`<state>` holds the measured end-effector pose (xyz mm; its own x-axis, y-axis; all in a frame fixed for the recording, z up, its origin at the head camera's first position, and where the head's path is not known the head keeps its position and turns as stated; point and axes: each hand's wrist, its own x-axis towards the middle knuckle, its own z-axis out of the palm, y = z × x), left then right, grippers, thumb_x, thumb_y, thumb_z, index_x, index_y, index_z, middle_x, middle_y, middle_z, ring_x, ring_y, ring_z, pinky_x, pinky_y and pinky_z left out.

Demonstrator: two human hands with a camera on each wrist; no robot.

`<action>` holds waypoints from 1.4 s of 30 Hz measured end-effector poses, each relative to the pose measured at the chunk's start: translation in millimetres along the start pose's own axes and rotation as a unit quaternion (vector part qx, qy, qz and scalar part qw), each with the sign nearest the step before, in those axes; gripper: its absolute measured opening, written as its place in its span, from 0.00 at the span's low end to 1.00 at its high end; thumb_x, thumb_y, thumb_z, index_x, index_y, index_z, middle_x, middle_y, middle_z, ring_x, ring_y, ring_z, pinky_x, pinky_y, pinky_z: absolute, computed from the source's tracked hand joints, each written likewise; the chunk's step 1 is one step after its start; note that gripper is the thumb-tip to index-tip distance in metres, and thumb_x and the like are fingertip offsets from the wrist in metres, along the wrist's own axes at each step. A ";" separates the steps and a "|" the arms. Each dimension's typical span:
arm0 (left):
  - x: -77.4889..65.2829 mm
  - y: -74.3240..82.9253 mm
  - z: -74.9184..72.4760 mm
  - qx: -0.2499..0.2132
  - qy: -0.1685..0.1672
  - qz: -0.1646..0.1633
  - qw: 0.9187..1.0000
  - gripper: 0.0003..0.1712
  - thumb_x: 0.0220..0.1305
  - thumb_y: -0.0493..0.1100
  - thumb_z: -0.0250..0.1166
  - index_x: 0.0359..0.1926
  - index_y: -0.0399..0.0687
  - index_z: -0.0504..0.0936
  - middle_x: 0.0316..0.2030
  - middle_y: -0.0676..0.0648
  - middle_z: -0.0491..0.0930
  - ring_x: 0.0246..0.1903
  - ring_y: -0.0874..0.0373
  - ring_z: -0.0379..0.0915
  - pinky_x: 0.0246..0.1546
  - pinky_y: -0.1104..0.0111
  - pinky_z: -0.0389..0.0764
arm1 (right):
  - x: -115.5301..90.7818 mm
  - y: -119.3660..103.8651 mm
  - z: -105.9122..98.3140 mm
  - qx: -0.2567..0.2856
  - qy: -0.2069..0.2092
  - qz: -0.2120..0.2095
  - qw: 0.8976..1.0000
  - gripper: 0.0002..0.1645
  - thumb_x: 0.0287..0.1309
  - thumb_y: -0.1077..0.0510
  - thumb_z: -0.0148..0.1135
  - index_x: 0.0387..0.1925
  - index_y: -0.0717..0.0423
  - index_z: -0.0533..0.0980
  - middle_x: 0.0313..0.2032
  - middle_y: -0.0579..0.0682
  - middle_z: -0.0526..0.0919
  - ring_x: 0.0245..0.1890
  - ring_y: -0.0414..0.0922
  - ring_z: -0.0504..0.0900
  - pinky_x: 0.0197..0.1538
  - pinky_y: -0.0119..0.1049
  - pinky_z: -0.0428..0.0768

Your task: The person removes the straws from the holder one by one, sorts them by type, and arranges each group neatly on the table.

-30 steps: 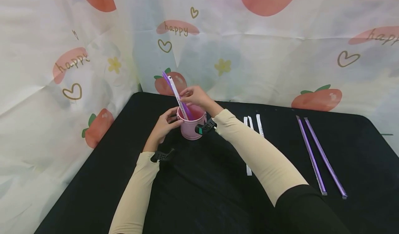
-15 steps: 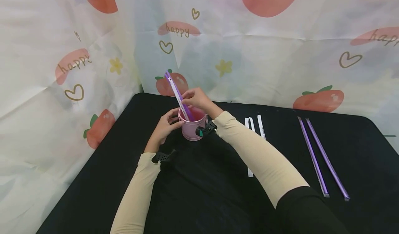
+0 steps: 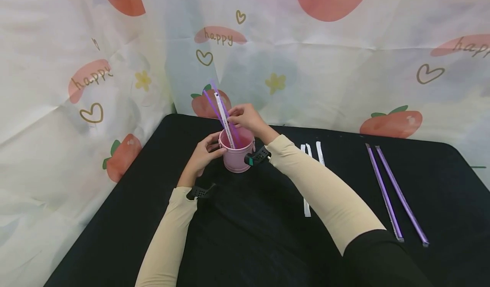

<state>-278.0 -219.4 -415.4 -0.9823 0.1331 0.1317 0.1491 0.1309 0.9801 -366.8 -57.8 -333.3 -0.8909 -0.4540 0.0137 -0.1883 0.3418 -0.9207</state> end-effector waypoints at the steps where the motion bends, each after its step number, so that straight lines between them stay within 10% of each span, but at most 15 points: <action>1: 0.1 0.2 -0.1 0.000 0.001 -0.001 1.000 0.32 0.62 0.33 0.60 0.67 0.39 0.62 0.64 0.35 0.64 0.64 0.39 0.62 0.61 0.47 0.68 | -0.7 0.1 -1.6 0.002 0.001 0.000 1.000 0.14 0.58 0.65 0.60 0.46 0.68 0.77 0.44 0.64 0.81 0.37 0.45 0.81 0.46 0.40 0.83; 42: -11.8 27.0 5.2 0.000 0.000 -0.020 1.000 0.34 0.61 0.31 0.60 0.67 0.33 0.59 0.65 0.31 0.61 0.65 0.35 0.58 0.64 0.47 0.64 | -8.3 -25.6 -57.0 0.106 0.069 -0.034 0.991 0.13 0.57 0.66 0.60 0.44 0.70 0.75 0.34 0.53 0.82 0.25 0.37 0.83 0.46 0.44 0.83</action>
<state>-261.8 -212.3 -391.2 -0.9874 0.1286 0.0919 0.1093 0.1355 0.9847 -378.1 -15.9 -287.6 -0.9302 -0.3475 0.1180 -0.1716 0.1277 -0.9769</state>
